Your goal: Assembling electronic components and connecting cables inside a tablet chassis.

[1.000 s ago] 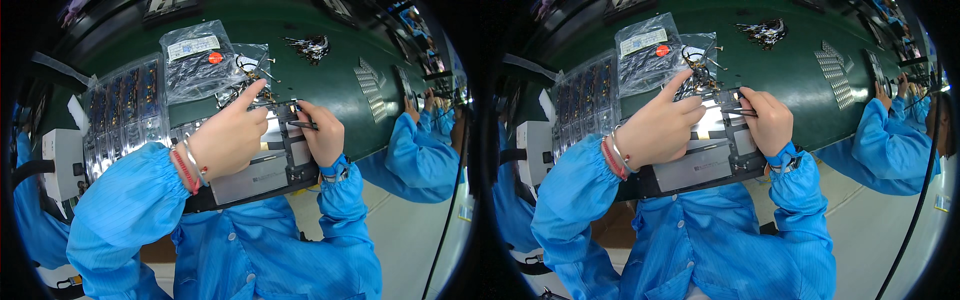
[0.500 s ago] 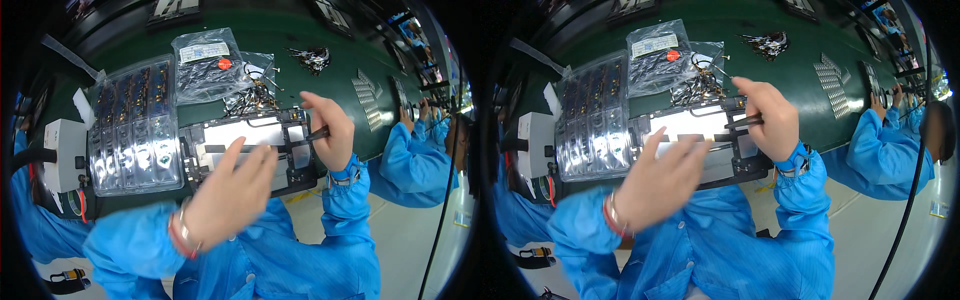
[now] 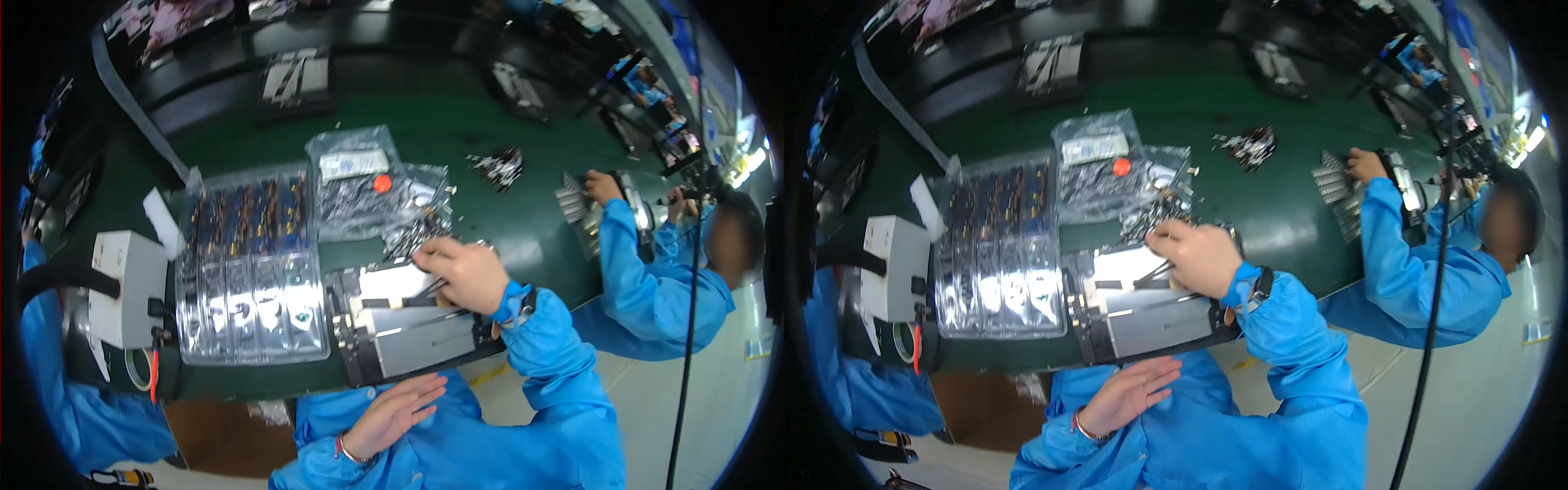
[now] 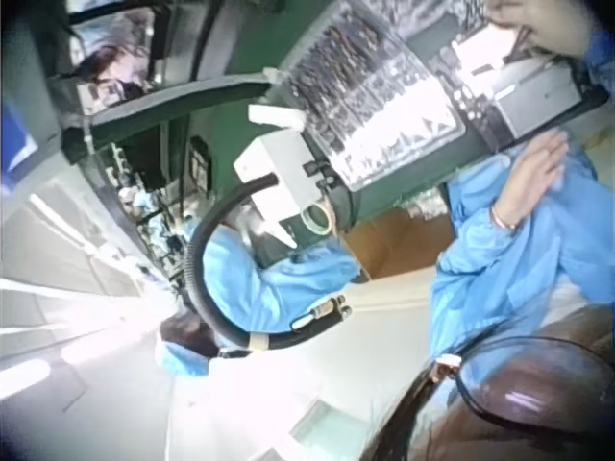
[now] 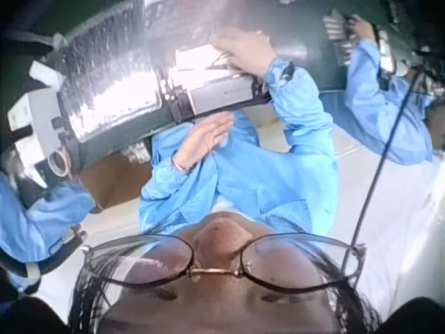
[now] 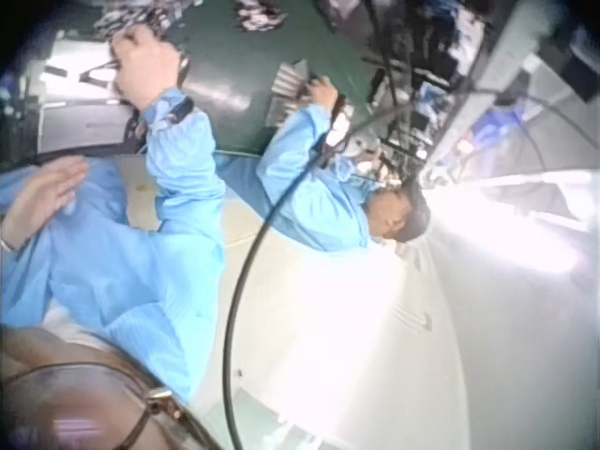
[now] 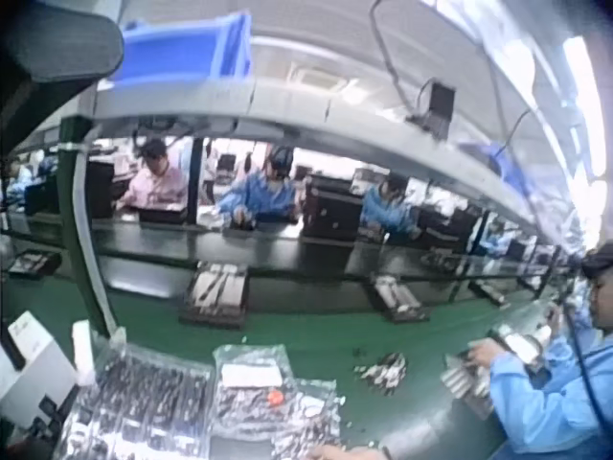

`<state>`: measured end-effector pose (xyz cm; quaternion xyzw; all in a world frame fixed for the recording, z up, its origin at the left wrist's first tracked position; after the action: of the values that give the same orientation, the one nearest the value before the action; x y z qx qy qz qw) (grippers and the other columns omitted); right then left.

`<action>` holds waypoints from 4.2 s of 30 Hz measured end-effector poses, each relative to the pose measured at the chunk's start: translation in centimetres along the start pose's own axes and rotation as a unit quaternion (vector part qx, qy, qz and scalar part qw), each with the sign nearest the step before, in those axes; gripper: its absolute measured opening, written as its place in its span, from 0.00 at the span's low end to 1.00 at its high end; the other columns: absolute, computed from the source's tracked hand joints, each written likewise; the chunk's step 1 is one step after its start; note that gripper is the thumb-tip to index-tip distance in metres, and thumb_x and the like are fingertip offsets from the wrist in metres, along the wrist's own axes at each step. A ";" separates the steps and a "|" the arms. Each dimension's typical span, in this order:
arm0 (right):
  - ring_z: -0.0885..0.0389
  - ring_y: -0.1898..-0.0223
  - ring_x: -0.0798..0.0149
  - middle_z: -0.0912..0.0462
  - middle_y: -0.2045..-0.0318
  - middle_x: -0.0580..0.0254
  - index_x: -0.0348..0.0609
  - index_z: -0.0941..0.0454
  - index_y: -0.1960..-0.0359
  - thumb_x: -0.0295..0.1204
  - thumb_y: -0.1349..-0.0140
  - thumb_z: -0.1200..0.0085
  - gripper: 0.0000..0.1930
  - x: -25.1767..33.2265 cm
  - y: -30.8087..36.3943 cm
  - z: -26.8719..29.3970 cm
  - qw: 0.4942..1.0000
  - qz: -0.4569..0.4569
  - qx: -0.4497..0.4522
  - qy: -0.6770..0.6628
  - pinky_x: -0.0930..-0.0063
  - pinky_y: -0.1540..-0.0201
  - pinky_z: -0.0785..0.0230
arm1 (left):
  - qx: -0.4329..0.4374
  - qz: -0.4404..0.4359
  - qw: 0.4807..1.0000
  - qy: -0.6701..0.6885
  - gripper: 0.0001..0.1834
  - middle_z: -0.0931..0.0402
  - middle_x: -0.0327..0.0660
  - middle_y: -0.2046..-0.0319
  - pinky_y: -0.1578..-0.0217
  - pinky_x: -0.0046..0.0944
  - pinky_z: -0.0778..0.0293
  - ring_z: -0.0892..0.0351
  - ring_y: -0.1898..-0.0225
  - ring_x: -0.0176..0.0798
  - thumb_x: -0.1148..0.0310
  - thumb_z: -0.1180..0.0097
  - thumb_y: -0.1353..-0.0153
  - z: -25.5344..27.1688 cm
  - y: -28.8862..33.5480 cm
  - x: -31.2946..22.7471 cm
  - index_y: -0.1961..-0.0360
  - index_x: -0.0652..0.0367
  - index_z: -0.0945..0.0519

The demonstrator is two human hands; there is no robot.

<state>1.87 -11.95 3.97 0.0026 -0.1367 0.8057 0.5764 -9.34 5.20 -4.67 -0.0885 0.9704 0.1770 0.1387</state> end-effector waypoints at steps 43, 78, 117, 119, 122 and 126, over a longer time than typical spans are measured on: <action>0.23 0.56 0.68 0.30 0.45 0.51 0.36 0.28 0.48 0.12 0.47 0.63 0.24 1.3 6.0 5.3 0.823 -0.270 -0.332 -0.373 0.77 0.55 0.31 | -0.172 -0.564 0.407 -0.698 0.28 0.38 0.48 0.42 0.50 0.55 0.34 0.36 0.44 0.60 0.74 0.48 0.48 -14.1 3.8 -5.4 0.44 0.40 0.28; 0.26 0.59 0.65 0.28 0.61 0.59 0.35 0.32 0.47 0.20 0.41 0.52 0.19 -0.4 17.1 0.6 0.858 -0.403 -0.142 -0.287 0.76 0.54 0.34 | -0.385 -0.303 0.557 -0.670 0.27 0.31 0.46 0.65 0.68 0.36 0.30 0.29 0.68 0.43 0.75 0.35 0.54 0.7 7.9 -6.3 0.50 0.68 0.27; 0.31 0.44 0.53 0.32 0.45 0.45 0.34 0.31 0.50 0.36 0.35 0.58 0.19 -6.7 18.6 7.4 0.801 -0.116 -0.288 -0.512 0.64 0.44 0.35 | -0.131 -0.534 0.568 -0.612 0.20 0.29 0.53 0.49 0.47 0.46 0.33 0.30 0.47 0.58 0.79 0.41 0.51 -6.3 1.8 -11.8 0.56 0.60 0.31; 0.34 0.42 0.50 0.35 0.42 0.44 0.35 0.31 0.48 0.37 0.36 0.58 0.20 -6.5 18.6 7.7 0.788 -0.138 -0.288 -0.526 0.63 0.42 0.37 | -0.121 -0.548 0.534 -0.632 0.20 0.31 0.54 0.47 0.46 0.48 0.34 0.32 0.46 0.61 0.78 0.41 0.51 -6.6 2.1 -11.2 0.56 0.60 0.32; 0.32 0.43 0.51 0.33 0.44 0.44 0.36 0.32 0.48 0.38 0.35 0.58 0.20 -6.1 18.1 8.2 0.814 -0.105 -0.297 -0.488 0.62 0.43 0.36 | -0.114 -0.560 0.550 -0.609 0.22 0.29 0.54 0.50 0.49 0.46 0.32 0.29 0.50 0.58 0.76 0.41 0.50 -4.8 2.4 -10.7 0.53 0.61 0.32; 0.25 0.53 0.61 0.25 0.53 0.54 0.37 0.31 0.50 0.38 0.45 0.42 0.24 -8.2 20.1 7.1 0.817 -0.255 -0.283 -0.434 0.67 0.50 0.33 | -0.134 -0.458 0.695 -0.538 0.33 0.27 0.51 0.57 0.54 0.41 0.30 0.26 0.58 0.50 0.76 0.41 0.52 -3.8 3.5 -10.2 0.43 0.66 0.36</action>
<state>-15.10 -27.17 5.09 0.2235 -0.5888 0.4714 0.6174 -1.35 8.29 2.93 -0.4288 0.5353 0.2373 0.6880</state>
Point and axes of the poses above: each hand's wrist, its own y-axis away from the middle knuckle, its own z-axis out of the back of the hand, x = y × z, the point moved 6 cm from there along -y, towards the middle knuckle
